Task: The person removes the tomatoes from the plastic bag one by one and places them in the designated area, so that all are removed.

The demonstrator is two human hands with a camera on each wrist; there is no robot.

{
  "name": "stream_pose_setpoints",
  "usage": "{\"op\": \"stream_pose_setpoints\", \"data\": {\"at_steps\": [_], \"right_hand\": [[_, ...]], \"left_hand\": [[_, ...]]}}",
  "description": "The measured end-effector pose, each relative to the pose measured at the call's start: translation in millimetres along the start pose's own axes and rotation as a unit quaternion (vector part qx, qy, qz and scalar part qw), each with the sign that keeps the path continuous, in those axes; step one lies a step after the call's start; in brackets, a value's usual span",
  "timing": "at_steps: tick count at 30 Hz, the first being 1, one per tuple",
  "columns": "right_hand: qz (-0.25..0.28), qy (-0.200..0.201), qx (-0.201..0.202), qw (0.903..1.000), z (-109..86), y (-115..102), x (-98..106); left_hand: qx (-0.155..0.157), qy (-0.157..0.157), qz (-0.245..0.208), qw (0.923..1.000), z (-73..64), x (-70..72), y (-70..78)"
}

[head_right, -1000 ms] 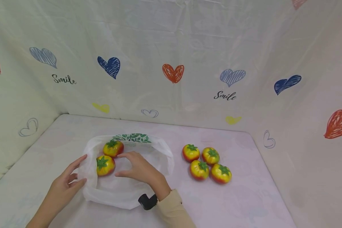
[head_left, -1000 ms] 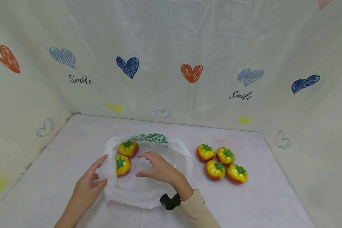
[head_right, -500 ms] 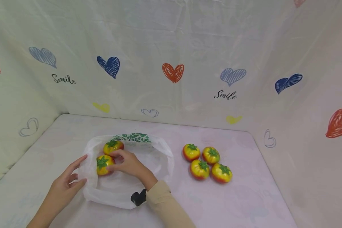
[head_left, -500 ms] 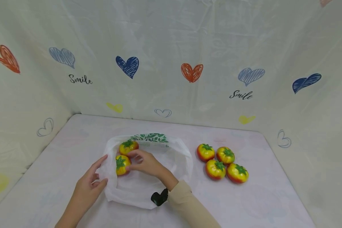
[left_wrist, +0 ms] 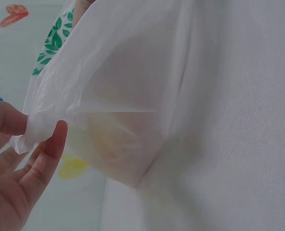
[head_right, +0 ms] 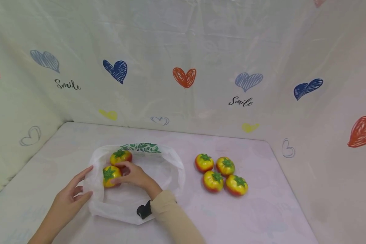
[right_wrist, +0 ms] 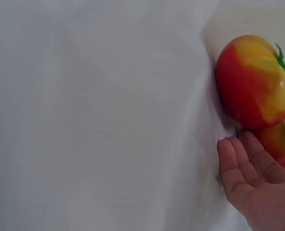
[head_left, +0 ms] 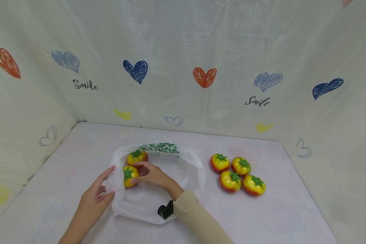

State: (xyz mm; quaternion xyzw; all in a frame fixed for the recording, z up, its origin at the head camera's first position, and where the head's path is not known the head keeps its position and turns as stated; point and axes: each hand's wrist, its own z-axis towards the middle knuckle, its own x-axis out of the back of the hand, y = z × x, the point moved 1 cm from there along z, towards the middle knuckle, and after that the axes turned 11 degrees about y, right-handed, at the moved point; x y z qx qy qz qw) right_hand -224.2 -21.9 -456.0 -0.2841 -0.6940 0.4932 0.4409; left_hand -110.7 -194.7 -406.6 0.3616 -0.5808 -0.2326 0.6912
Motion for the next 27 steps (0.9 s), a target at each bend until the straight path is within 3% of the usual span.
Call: {"op": "stream_pose_setpoints", "data": {"at_steps": [8,17,27], "right_hand": [[0.017,0.015,-0.027,0.9994,4.5,0.9,-5.0],[-0.021,0.011,-0.042,0.9989,6.1,-3.9,-16.0],[-0.051,0.026,-0.041,0.9975,5.1,-3.3,-20.2]], "left_hand": [[-0.01,0.003,0.003,0.9999,0.4,0.3,-1.1],[-0.039,0.021,-0.001,0.999,-0.4,0.7,-0.7],[-0.037,0.019,-0.005,0.9991,-0.5,-0.7,-1.3]]}}
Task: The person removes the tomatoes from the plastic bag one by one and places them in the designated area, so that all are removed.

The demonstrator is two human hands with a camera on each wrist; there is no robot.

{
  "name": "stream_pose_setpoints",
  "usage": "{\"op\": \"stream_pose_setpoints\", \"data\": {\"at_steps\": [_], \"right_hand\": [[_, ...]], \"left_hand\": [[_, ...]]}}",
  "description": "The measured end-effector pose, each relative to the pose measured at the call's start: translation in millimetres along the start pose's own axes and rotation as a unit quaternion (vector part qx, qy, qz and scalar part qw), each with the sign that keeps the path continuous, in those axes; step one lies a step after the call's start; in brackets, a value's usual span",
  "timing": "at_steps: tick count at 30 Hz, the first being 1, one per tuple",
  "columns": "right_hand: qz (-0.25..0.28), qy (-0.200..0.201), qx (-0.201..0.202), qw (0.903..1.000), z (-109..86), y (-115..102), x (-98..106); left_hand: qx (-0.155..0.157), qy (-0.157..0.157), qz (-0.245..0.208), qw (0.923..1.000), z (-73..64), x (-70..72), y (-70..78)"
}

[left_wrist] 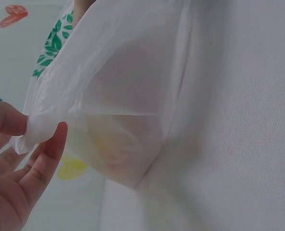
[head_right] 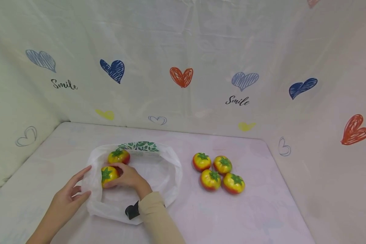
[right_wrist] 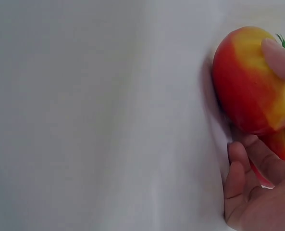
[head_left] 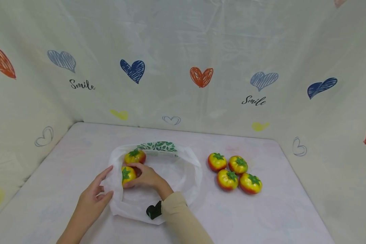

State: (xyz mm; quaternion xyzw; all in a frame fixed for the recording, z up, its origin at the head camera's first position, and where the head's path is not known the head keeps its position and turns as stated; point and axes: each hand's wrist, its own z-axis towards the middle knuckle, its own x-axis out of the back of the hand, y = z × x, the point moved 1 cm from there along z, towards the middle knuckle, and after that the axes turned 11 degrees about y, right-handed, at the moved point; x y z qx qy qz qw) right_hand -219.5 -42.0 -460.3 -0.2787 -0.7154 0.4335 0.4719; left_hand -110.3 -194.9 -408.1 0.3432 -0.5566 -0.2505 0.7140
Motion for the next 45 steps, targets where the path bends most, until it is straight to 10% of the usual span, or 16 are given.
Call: {"op": "stream_pose_setpoints", "data": {"at_steps": [45], "right_hand": [[0.027,0.039,0.055,0.9973,-37.4,-6.9,27.2]], "left_hand": [[0.005,0.005,-0.015,0.9999,-1.0,1.0,-2.3]]}}
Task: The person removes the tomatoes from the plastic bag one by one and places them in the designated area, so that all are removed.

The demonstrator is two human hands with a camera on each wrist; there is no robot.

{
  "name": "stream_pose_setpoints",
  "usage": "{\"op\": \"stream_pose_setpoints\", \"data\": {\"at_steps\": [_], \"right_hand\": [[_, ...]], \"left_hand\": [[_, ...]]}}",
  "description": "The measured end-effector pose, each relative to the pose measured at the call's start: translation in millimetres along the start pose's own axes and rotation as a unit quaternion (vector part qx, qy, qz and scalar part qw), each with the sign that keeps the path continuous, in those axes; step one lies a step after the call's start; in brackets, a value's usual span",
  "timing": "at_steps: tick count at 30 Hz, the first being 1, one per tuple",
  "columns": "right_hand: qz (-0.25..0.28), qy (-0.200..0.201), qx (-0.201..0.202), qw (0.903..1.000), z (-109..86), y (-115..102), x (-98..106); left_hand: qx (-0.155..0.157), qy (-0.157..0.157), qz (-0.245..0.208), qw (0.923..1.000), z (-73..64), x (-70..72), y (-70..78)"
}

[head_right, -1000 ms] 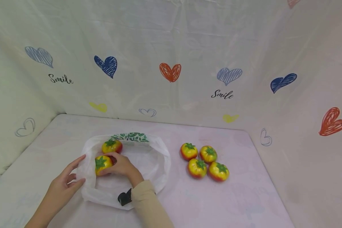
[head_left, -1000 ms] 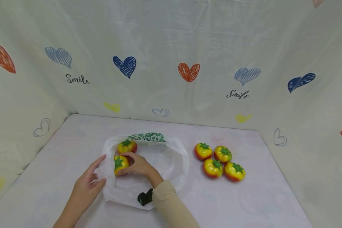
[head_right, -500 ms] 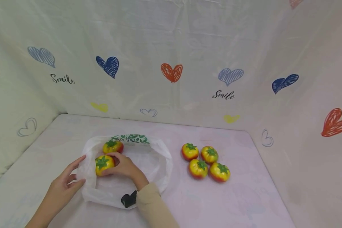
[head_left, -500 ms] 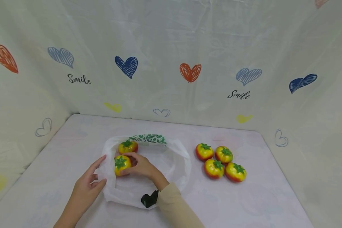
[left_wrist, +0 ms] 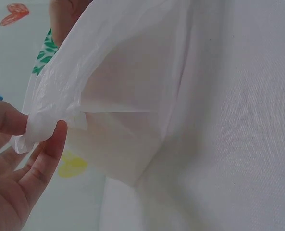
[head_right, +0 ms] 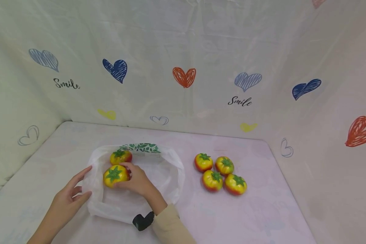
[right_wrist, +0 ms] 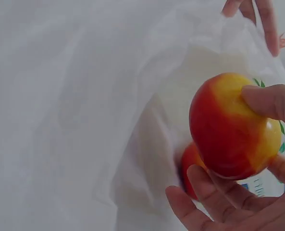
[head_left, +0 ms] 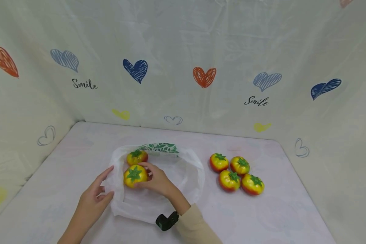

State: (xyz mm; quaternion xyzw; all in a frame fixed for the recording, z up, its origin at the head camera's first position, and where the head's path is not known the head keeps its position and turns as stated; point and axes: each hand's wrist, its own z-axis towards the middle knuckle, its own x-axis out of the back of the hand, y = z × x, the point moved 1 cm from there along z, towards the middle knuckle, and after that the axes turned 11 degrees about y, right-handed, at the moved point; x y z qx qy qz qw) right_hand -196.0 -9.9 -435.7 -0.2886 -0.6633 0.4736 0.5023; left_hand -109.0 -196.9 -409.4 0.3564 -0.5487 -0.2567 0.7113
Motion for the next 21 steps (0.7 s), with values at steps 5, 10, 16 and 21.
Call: {"op": "stream_pose_setpoints", "data": {"at_steps": [5,10,16,21], "right_hand": [[-0.007,0.016,0.022,0.9996,-10.7,-7.5,7.2],[0.006,0.022,0.026,0.9994,-22.8,-12.6,16.2],[0.021,0.033,0.034,0.9986,-39.4,-18.0,29.8],[0.046,0.04,0.029,0.9977,-54.0,-19.8,38.8]], "left_hand": [[-0.002,0.003,0.003,1.0,-0.3,0.3,0.4],[-0.003,0.001,0.005,1.0,-0.6,1.0,0.8],[-0.013,0.01,0.007,0.9998,-0.4,1.4,0.8],[-0.014,0.008,0.007,0.9998,0.0,0.9,-0.3]]}}
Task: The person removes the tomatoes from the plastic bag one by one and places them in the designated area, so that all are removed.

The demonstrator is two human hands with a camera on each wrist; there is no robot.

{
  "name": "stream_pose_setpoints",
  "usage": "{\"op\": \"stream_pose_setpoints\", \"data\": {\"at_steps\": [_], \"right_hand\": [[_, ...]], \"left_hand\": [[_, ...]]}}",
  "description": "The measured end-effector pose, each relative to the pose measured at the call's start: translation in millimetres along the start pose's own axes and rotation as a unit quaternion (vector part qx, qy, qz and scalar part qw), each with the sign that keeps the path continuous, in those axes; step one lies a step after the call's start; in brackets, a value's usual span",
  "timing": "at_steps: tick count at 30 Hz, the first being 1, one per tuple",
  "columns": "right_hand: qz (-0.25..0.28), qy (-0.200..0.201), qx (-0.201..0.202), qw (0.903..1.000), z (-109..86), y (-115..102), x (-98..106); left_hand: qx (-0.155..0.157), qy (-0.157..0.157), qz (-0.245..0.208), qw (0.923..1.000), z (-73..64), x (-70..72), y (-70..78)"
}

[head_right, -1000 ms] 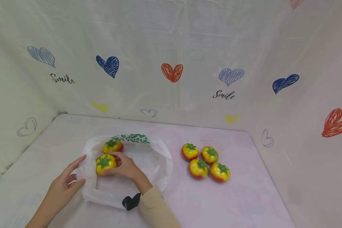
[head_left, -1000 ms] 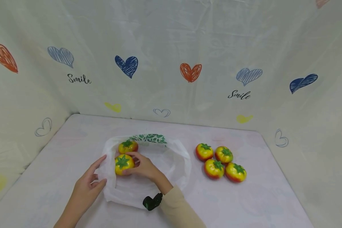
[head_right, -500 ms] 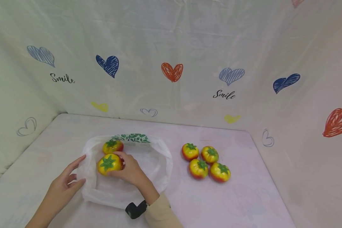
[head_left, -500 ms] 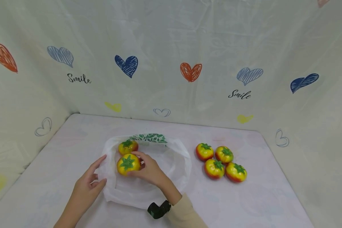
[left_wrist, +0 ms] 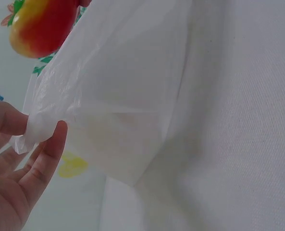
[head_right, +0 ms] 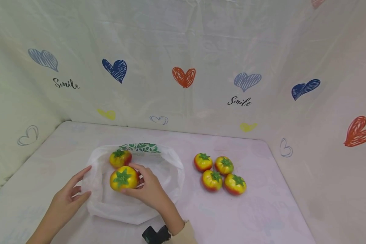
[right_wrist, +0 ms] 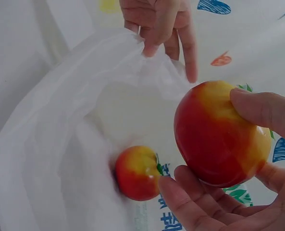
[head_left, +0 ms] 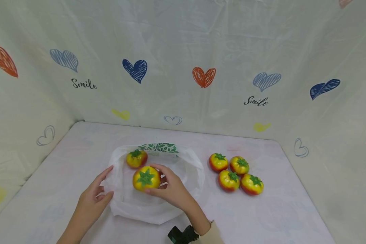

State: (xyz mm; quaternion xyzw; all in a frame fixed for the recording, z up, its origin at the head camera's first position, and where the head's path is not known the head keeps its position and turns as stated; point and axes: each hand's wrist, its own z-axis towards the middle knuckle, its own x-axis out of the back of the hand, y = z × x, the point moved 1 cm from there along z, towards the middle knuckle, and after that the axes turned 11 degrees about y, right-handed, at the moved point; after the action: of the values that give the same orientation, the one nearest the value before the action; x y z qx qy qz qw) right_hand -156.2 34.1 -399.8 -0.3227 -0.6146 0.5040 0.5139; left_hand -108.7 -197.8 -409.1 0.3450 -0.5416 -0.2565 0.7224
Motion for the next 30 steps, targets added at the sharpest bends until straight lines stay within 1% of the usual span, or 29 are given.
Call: {"op": "stream_pose_setpoints", "data": {"at_steps": [5,12,21,25,30], "right_hand": [[0.016,0.014,-0.006,0.9998,-13.0,-1.7,9.9],[0.04,0.042,-0.026,0.998,-29.7,-2.7,27.8],[0.047,0.074,-0.04,0.9954,-47.7,-1.8,52.1],[0.053,0.091,-0.045,0.9935,-54.3,-0.3,62.1],[0.051,0.116,-0.064,0.9899,-61.0,3.0,73.7]], "left_hand": [[0.002,-0.001,0.002,1.0,0.0,-0.5,-0.5],[0.009,-0.01,-0.001,0.9999,-0.1,-0.1,0.2],[0.017,-0.017,0.0,0.9997,0.6,-0.4,-0.4],[0.014,-0.016,0.002,0.9998,0.5,-0.4,-0.7],[0.005,-0.006,0.003,1.0,0.8,-0.7,-0.5]]}}
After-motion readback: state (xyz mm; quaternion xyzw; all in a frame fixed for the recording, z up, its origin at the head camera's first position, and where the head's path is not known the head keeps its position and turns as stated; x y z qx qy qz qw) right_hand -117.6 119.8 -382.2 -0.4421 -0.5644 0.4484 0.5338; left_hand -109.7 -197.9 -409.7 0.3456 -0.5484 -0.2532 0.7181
